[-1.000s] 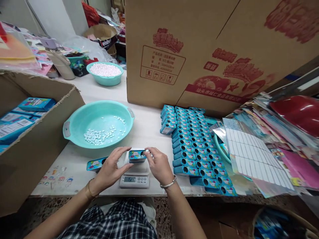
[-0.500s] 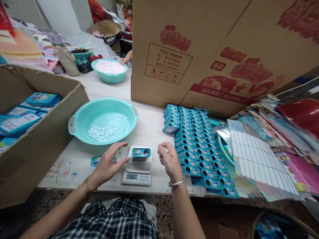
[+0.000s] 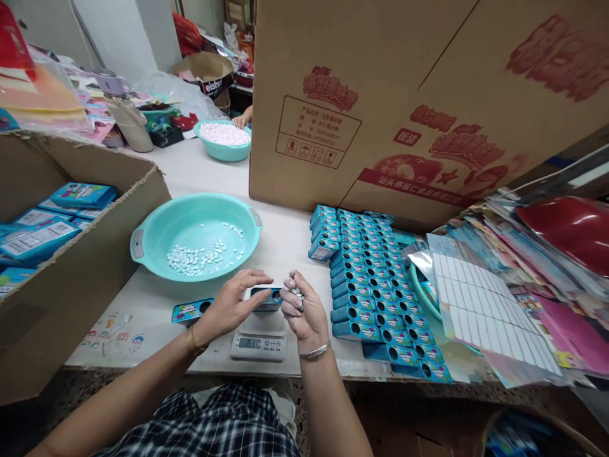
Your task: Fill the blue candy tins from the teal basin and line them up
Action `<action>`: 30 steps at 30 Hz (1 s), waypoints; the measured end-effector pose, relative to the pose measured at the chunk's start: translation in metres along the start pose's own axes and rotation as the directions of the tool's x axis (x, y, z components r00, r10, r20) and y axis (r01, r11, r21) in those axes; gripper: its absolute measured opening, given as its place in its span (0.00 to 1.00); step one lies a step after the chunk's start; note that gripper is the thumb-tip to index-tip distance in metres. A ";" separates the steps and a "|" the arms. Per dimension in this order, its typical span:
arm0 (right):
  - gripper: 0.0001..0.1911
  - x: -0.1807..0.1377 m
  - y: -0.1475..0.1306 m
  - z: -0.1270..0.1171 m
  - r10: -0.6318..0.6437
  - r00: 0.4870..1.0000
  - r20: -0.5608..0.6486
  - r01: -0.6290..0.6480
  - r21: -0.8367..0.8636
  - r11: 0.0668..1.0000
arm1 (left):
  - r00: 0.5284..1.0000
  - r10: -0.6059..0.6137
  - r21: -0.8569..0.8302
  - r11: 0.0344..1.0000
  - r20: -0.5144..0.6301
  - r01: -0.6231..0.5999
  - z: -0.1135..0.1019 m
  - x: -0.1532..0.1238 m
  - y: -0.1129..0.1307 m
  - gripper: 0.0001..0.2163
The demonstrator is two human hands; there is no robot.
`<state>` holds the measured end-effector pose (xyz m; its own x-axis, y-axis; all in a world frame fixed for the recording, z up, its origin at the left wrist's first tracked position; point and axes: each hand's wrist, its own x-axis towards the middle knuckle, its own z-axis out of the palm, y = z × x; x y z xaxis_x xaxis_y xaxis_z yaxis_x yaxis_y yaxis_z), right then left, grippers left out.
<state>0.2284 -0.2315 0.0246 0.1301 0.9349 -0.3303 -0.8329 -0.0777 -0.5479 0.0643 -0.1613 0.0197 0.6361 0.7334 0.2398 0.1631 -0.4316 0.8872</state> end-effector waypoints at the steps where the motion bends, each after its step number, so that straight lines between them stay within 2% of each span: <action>1: 0.06 0.000 0.002 0.001 -0.008 1.000 -0.004 0.008 0.012 1.000 | 1.000 0.004 -0.018 1.000 0.027 -0.003 0.003 0.007 0.003 0.10; 4: 0.07 0.001 0.006 0.002 -0.091 0.994 -0.052 0.092 0.003 0.996 | 0.992 0.008 -0.113 0.994 0.129 0.007 0.013 0.025 0.007 0.08; 6: 0.09 0.000 0.008 0.003 -0.177 0.981 -0.083 0.173 -0.055 0.983 | 0.988 -0.013 -0.176 0.984 0.156 0.040 0.020 0.032 0.006 0.07; 9: 0.11 0.000 0.009 0.004 -0.262 0.960 -0.098 0.247 -0.140 0.959 | 0.992 -0.072 -0.220 0.971 0.105 0.093 0.029 0.037 0.002 0.06; 11: 0.11 0.000 0.008 0.003 -0.288 0.952 -0.102 0.272 -0.146 0.951 | 0.996 -0.068 -0.218 0.973 0.065 0.080 0.034 0.037 -0.001 0.06; 13: 0.11 0.001 0.005 0.000 -0.305 0.946 -0.108 0.291 -0.129 0.948 | 1.000 -0.014 -0.152 0.988 0.025 0.017 0.035 0.036 -0.001 0.05; 15: 0.11 0.001 0.002 -0.006 -0.312 0.942 -0.124 0.299 -0.113 0.948 | 0.999 0.049 -0.001 0.999 -0.004 -0.049 0.032 0.032 -0.001 0.05; 18: 0.11 0.002 -0.003 -0.015 -0.313 0.938 -0.149 0.301 -0.094 0.949 | 0.993 0.111 0.251 0.961 0.042 -0.118 0.026 0.027 0.001 0.04; 21: 0.11 0.002 -0.005 -0.018 -0.318 0.936 -0.151 0.304 -0.109 0.946 | 0.988 0.132 0.350 0.925 0.075 -0.150 0.021 0.027 0.004 0.06; 24: 0.11 0.002 -0.004 -0.013 -0.330 0.936 -0.127 0.310 -0.152 0.938 | 0.989 0.141 0.289 0.946 0.037 -0.146 0.019 0.033 0.009 0.06; 27: 0.11 0.004 -0.001 -0.004 -0.359 0.927 -0.111 0.335 -0.189 0.923 | 0.994 0.091 0.091 0.991 0.061 -0.096 0.022 0.040 0.015 0.07; 30: 0.12 0.005 0.003 0.004 -0.403 0.908 -0.118 0.369 -0.232 0.900 | 0.995 -0.006 -0.112 0.994 0.095 0.017 0.026 0.044 0.019 0.08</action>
<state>0.2246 -0.2258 0.0244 0.5167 0.8392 -0.1697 -0.5768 0.1947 -0.7933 0.1150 -0.1508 0.0371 0.7041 0.6826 0.1954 0.0886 -0.3575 0.9297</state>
